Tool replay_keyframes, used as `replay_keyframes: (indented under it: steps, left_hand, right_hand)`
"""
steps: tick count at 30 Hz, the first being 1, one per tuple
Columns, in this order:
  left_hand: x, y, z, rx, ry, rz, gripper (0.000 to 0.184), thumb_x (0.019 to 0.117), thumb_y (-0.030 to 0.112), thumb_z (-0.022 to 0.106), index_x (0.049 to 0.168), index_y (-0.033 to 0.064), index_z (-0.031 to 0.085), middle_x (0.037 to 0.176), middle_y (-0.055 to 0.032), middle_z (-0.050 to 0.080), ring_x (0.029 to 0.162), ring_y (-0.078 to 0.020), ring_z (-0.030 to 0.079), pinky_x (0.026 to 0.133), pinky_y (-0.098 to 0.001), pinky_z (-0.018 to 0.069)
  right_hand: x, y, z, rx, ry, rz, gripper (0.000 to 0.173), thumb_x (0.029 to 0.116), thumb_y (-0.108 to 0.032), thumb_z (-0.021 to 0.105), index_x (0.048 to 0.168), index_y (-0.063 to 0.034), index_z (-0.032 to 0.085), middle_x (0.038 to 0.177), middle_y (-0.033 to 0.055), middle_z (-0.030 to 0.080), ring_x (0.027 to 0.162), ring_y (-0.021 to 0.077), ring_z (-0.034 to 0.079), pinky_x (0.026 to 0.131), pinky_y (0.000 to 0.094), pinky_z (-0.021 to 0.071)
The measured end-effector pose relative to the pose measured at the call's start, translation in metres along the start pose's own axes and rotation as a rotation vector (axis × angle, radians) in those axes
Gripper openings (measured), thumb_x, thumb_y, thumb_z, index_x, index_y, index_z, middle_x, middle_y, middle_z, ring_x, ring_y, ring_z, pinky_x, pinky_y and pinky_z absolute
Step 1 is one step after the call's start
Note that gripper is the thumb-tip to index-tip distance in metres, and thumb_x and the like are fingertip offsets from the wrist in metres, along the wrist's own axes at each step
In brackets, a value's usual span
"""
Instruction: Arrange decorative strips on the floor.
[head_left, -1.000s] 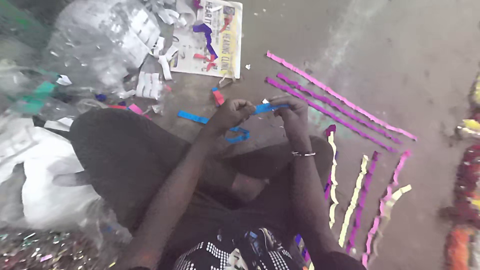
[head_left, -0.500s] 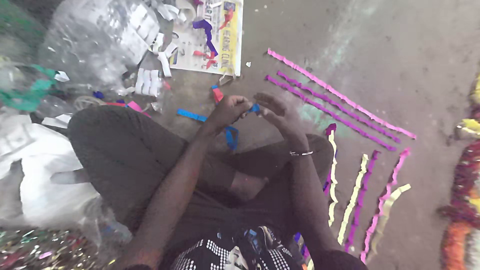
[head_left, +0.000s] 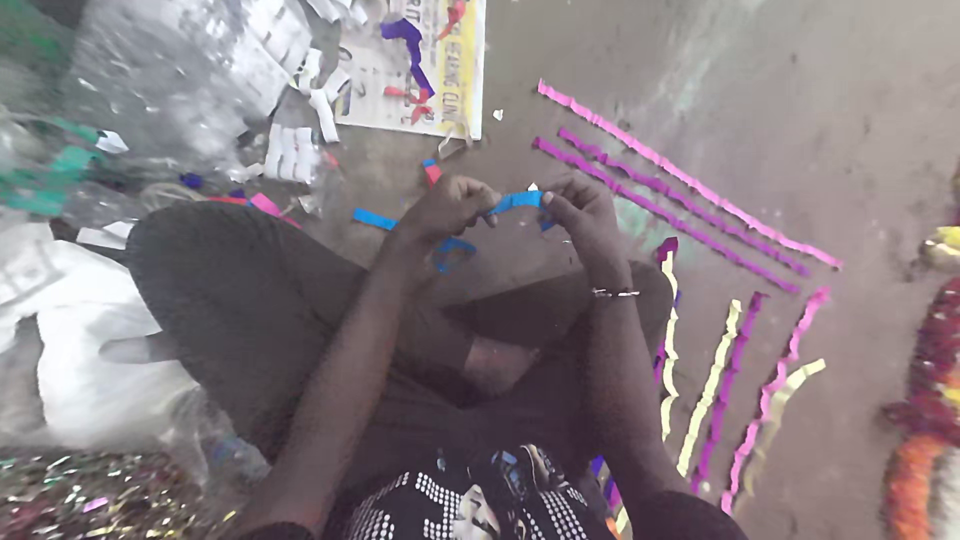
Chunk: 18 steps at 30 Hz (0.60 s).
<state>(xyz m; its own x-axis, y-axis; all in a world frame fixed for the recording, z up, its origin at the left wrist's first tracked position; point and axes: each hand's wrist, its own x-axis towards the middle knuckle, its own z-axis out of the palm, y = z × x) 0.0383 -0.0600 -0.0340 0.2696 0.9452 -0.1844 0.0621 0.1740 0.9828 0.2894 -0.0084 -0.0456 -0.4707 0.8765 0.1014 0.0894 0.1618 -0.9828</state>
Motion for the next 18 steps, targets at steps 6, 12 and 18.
replay_keyframes:
  steps: [6, 12, 18]
  left_hand:
    - [-0.0019, 0.0034, -0.0052, 0.044, 0.068, -0.001, 0.020, 0.1065, 0.016, 0.054, 0.101, 0.0032, 0.068, 0.072, 0.0050, 0.062, 0.051, 0.0021, 0.047, 0.046, -0.0137, 0.0385]
    - [0.0015, 0.0003, -0.0056, -0.042, 0.121, 0.041, 0.017, 0.1069, 0.016, 0.052, 0.098, 0.0065, 0.062, 0.067, 0.0056, 0.051, 0.048, -0.0005, 0.041, 0.043, -0.0153, 0.0360]
    - [0.0042, -0.0059, -0.0075, 0.191, 0.074, 0.200, 0.031, 0.0897, 0.010, 0.077, 0.119, 0.0040, 0.068, 0.110, -0.0073, 0.071, 0.083, -0.0095, 0.070, 0.075, -0.0265, 0.0607]
  right_hand:
    - [-0.0017, -0.0048, -0.0066, 0.072, 0.037, 0.041, 0.017, 0.1018, -0.009, 0.056, 0.114, -0.0022, 0.066, 0.092, -0.0017, 0.069, 0.075, 0.0056, 0.064, 0.072, 0.0274, 0.0585]
    - [-0.0007, -0.0038, -0.0079, 0.037, 0.012, 0.063, 0.017, 0.1026, -0.012, 0.058, 0.114, -0.0020, 0.065, 0.092, 0.0005, 0.068, 0.073, 0.0073, 0.064, 0.067, 0.0279, 0.0581]
    - [-0.0003, -0.0015, -0.0077, 0.032, 0.036, 0.117, 0.020, 0.1050, -0.015, 0.055, 0.116, -0.0023, 0.065, 0.087, 0.0003, 0.066, 0.067, 0.0067, 0.060, 0.062, 0.0268, 0.0556]
